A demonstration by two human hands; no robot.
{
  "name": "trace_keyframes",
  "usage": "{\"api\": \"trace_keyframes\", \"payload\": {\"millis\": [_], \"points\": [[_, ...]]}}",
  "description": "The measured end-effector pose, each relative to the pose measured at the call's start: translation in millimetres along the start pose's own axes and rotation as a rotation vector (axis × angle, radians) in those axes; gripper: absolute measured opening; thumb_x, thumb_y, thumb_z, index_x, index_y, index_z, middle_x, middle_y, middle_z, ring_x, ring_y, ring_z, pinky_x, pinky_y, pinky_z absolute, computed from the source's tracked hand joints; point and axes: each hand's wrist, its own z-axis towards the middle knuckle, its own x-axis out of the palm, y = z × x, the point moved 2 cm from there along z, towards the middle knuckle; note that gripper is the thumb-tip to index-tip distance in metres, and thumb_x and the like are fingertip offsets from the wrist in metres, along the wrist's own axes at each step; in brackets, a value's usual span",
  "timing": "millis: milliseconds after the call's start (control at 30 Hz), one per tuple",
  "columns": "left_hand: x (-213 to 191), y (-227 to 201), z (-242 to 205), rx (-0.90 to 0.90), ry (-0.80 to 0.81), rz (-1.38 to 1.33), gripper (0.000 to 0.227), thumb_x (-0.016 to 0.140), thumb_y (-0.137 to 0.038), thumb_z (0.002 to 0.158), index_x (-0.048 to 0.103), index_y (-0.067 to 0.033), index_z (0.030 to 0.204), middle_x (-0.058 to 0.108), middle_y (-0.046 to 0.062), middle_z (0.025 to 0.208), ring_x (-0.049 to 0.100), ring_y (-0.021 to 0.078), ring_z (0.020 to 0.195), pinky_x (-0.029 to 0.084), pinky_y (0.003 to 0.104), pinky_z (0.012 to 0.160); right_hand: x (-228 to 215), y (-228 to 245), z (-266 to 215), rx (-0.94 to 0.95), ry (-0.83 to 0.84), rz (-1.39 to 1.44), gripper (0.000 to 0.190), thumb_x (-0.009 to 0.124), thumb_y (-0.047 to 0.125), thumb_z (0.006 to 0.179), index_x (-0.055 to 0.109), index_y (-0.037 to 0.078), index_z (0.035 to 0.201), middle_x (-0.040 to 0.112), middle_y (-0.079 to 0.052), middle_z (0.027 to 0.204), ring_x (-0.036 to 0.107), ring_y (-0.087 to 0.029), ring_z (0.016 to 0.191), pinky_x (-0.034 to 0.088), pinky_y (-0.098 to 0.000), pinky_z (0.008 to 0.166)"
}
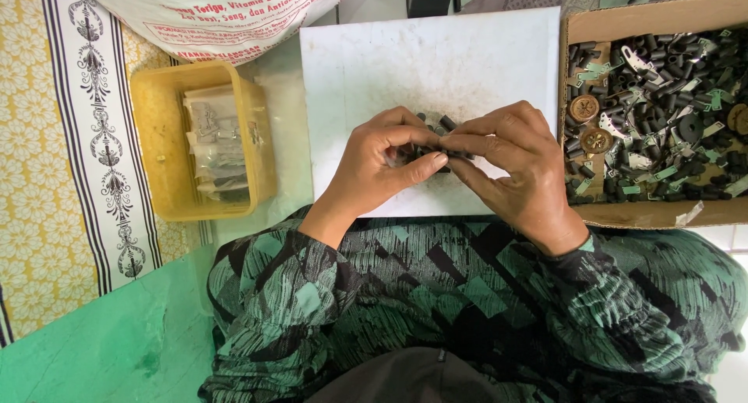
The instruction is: The person sorts small metal components from a box, places them into a clear plastic bag, and then folds the bag closed.
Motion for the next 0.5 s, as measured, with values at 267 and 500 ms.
{"api": "trace_keyframes", "payload": {"millis": [267, 500], "points": [[0.6, 1.3, -0.1, -0.012, 0.022, -0.023, 0.022, 0.078, -0.032, 0.095, 0.079, -0.013, 0.106, 0.071, 0.003, 0.095, 0.058, 0.0097, 0.078, 0.046, 0.025, 0.067, 1.6, -0.7, -4.0, -0.056, -0.013, -0.038, 0.02, 0.09, 0.0, 0.086, 0.082, 0.006, 0.103, 0.074, -0.009, 0.101, 0.064, -0.028, 0.091, 0.052, -0.0396, 0.083], [-1.3, -0.9, 0.4, -0.001, 0.07, -0.064, 0.019, 0.077, -0.028, 0.096, 0.079, -0.0133, 0.108, 0.072, 0.003, 0.094, 0.062, 0.0113, 0.08, 0.049, 0.026, 0.069, -0.2, 6.0, -2.7, -0.033, -0.026, 0.043, 0.016, 0.087, -0.004, 0.086, 0.082, 0.002, 0.1, 0.075, -0.013, 0.098, 0.069, -0.031, 0.089, 0.056, -0.0381, 0.08]]}}
